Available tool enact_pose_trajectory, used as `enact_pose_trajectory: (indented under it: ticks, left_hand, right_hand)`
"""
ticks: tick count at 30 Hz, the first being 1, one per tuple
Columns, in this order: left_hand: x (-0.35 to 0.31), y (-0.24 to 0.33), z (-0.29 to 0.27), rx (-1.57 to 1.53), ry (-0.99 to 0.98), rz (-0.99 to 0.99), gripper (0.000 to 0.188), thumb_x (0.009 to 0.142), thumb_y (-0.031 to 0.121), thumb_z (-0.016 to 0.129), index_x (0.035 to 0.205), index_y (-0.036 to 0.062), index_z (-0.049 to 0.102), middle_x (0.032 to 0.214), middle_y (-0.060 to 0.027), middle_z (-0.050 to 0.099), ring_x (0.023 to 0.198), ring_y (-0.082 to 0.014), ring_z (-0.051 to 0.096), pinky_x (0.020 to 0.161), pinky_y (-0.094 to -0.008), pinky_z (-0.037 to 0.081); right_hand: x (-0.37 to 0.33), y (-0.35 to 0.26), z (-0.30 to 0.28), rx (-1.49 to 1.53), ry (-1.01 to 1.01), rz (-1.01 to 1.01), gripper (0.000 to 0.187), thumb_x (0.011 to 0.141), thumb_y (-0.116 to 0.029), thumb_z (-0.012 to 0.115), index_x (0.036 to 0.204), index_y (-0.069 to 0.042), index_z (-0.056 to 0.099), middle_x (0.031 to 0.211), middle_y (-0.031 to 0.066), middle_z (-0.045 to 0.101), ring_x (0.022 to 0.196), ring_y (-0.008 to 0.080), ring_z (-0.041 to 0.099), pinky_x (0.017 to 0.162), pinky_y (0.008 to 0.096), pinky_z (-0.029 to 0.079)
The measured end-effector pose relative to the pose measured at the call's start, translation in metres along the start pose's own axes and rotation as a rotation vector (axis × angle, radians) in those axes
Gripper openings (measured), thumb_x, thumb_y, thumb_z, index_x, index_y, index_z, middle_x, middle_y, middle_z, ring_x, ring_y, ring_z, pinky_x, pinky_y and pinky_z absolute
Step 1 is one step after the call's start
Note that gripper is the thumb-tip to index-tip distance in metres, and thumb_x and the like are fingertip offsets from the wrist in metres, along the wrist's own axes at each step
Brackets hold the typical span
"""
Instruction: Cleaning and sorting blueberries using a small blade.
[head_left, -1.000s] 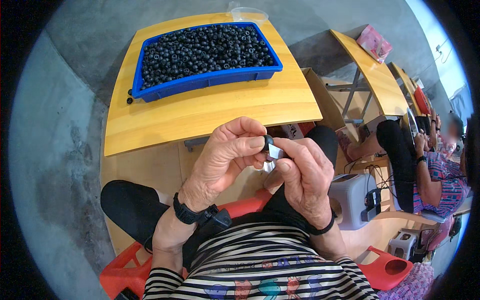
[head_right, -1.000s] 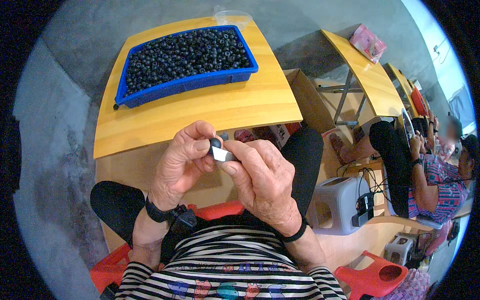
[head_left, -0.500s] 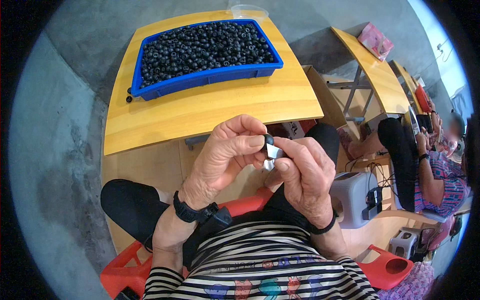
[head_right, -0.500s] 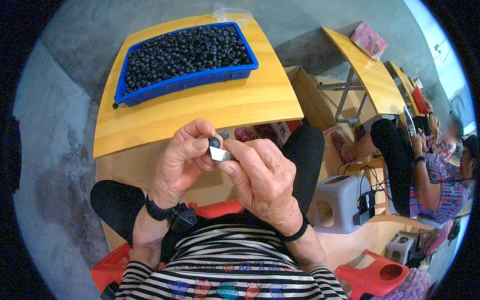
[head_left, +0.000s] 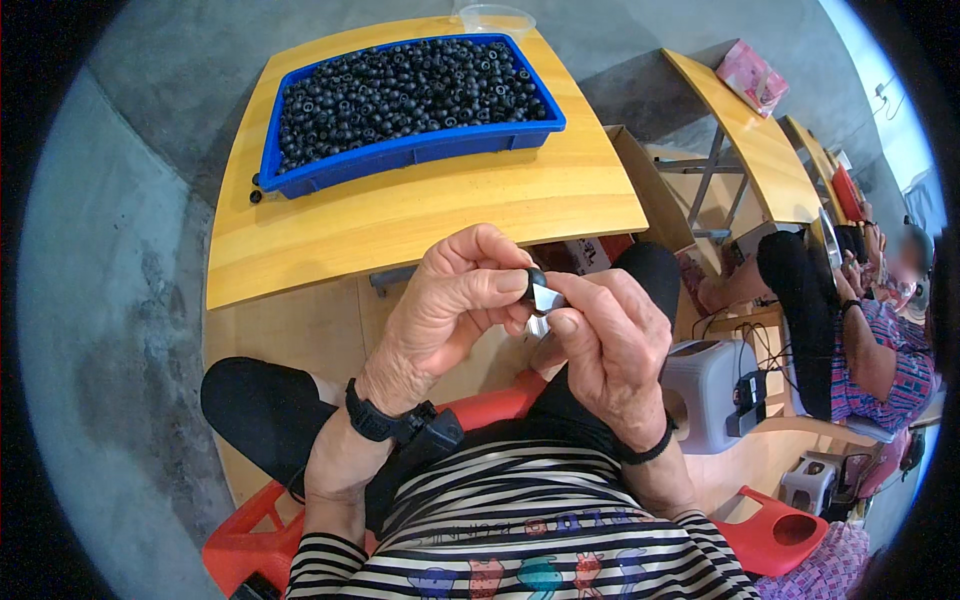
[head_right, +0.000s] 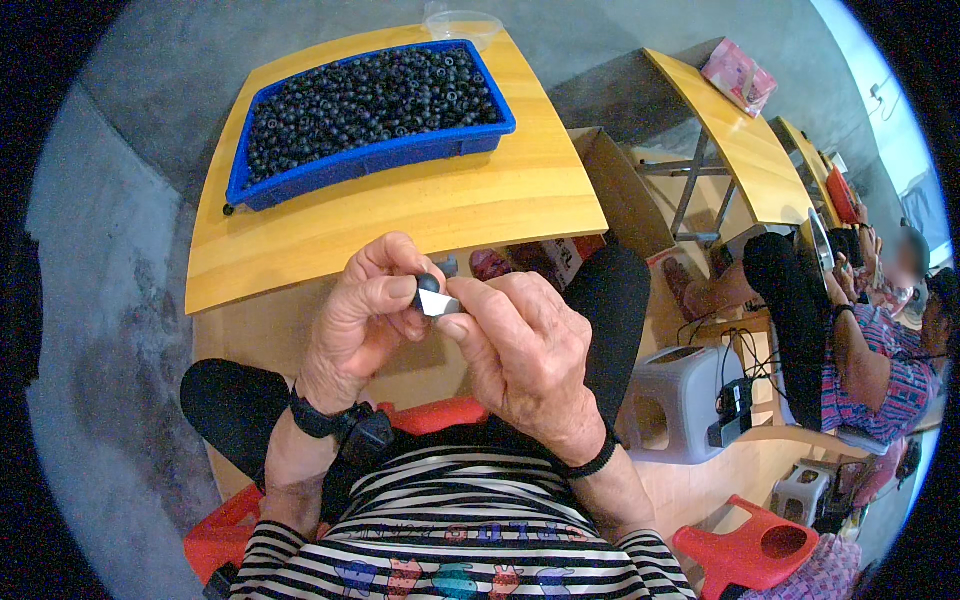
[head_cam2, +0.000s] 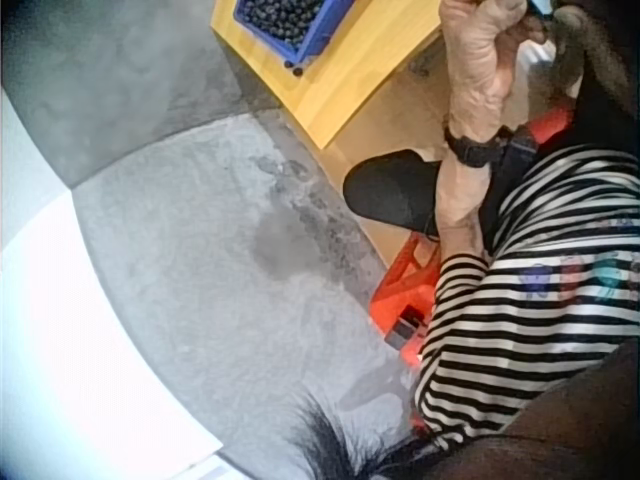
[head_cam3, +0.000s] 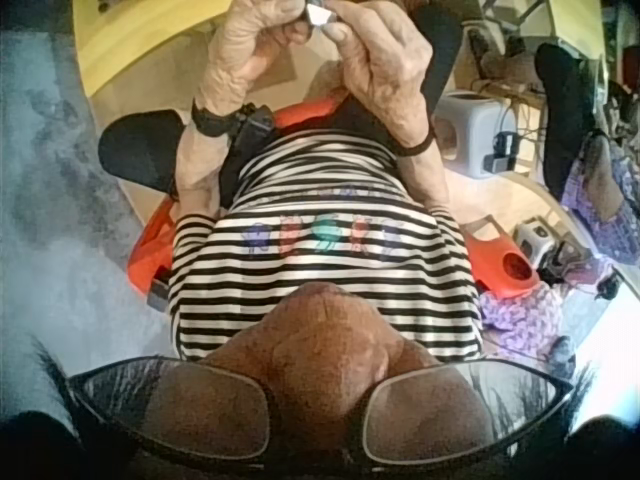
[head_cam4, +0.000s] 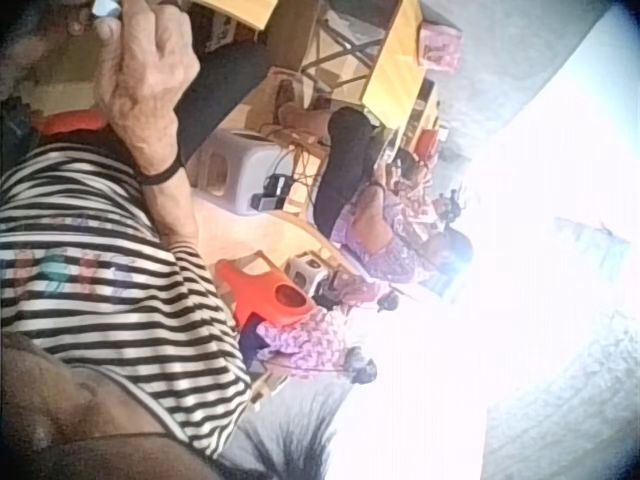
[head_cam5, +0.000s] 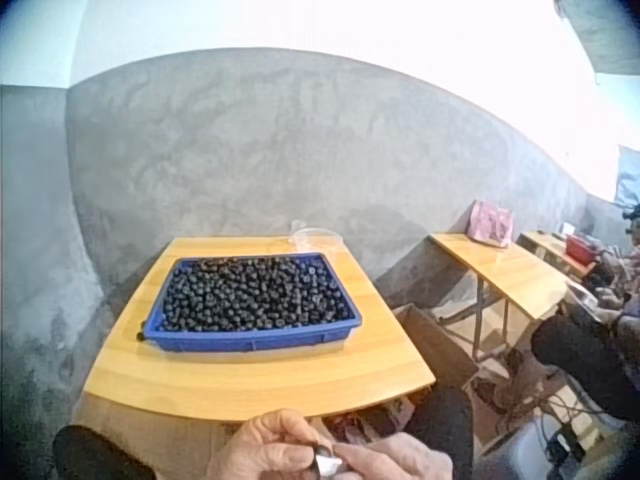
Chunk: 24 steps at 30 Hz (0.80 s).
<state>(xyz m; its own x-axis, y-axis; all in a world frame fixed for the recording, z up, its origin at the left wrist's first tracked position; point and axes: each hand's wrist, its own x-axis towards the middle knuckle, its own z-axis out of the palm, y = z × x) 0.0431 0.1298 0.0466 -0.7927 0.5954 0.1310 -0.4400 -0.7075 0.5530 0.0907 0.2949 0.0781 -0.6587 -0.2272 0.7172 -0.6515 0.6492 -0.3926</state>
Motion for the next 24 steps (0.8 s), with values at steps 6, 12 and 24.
enact_pose_trajectory:
  ticks: [6,12,24]
  left_hand:
    - [0.000,-0.003,-0.001,-0.067,-0.087,0.020,0.010,0.080,0.001,0.062,0.090,0.0012,0.059,0.081,-0.0125,0.064,0.065,-0.0151,0.064,0.057,-0.0242,0.055]
    - [0.000,-0.003,0.001,-0.069,-0.031,0.011,0.010,0.080,0.002,0.062,0.090,0.0014,0.059,0.081,-0.0112,0.064,0.065,-0.0148,0.063,0.057,-0.0241,0.054]
    - [-0.001,0.002,0.001,-0.045,-0.009,-0.008,0.009,0.081,0.004,0.062,0.090,0.0022,0.059,0.078,-0.0081,0.064,0.064,-0.0132,0.063,0.057,-0.0228,0.054]
  right_hand:
    - [-0.001,0.006,-0.002,0.096,-0.004,0.224,0.012,0.081,-0.008,0.061,0.087,0.002,0.061,0.067,0.0118,0.053,0.057,0.0235,0.053,0.051,0.0306,0.043]
    - [-0.001,0.000,-0.002,0.261,-0.025,0.233,0.016,0.084,-0.012,0.060,0.089,0.003,0.061,0.067,0.0118,0.054,0.059,0.0228,0.054,0.054,0.0290,0.044]
    - [0.001,-0.009,-0.002,0.092,-0.042,0.096,0.017,0.079,-0.013,0.065,0.089,-0.001,0.061,0.070,0.0104,0.055,0.060,0.0241,0.056,0.052,0.0311,0.045]
